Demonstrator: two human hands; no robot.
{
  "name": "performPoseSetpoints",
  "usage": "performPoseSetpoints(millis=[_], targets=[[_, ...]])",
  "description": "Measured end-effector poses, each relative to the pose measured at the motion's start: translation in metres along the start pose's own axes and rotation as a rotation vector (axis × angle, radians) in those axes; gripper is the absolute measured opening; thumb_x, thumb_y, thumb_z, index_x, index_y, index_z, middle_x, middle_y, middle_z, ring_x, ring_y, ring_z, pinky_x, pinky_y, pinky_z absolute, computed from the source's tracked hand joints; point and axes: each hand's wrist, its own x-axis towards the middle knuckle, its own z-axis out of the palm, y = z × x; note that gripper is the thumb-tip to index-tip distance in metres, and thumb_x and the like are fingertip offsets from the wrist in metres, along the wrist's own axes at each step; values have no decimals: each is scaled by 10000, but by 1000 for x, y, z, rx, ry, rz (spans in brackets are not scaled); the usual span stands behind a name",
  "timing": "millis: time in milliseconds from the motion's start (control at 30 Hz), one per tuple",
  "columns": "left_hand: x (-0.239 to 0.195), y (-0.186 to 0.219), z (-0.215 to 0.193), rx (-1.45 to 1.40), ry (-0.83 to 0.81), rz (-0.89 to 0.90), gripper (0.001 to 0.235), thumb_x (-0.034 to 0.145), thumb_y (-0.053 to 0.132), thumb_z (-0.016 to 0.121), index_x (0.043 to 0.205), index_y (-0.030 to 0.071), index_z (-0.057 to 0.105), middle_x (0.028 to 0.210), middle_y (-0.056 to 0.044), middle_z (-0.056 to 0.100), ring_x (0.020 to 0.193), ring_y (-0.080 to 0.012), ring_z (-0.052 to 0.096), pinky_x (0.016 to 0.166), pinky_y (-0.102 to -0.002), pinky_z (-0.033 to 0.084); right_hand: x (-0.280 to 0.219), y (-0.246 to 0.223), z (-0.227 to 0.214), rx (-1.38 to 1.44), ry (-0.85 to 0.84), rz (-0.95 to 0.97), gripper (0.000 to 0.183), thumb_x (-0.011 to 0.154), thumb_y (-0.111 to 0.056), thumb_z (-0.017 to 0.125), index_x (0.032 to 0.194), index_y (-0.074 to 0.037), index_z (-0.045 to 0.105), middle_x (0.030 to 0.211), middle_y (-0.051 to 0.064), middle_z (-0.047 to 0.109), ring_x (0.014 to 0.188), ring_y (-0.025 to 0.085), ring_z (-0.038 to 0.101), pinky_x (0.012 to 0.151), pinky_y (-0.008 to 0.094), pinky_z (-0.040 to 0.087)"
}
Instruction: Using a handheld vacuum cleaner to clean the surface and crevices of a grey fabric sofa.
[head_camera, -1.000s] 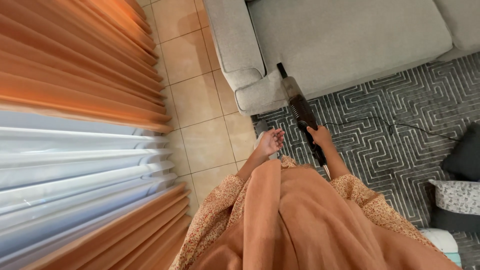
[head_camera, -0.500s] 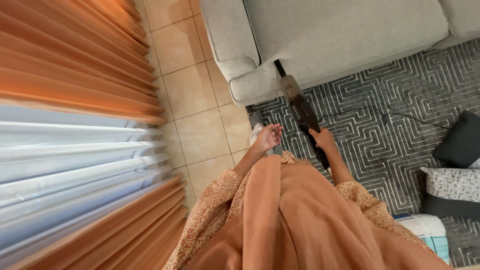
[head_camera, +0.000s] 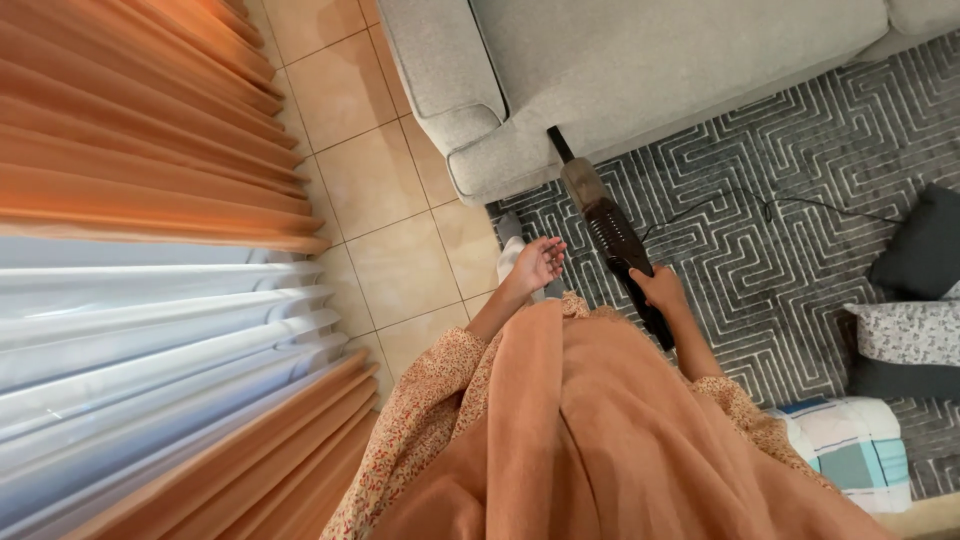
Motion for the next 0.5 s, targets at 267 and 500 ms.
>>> performPoseSetpoints(millis=[267, 500], targets=[[-10, -4, 8, 23, -2, 6, 348, 1040, 391, 523, 1259, 140, 624, 1121, 1, 699, 891, -154, 621, 800, -371, 497, -23, 11, -19, -59, -9, 57, 607, 866, -553, 672, 1024, 29, 743, 698, 184, 727, 589, 285, 722, 595, 421, 568], [-1, -9, -4, 32, -10, -41, 321, 1047, 414, 504, 1216, 169, 627, 1106, 21, 701, 888, -147, 620, 798, -372, 485, -40, 16, -21, -22, -8, 65, 601, 858, -528, 677, 1032, 44, 741, 702, 184, 727, 581, 292, 724, 582, 422, 569]])
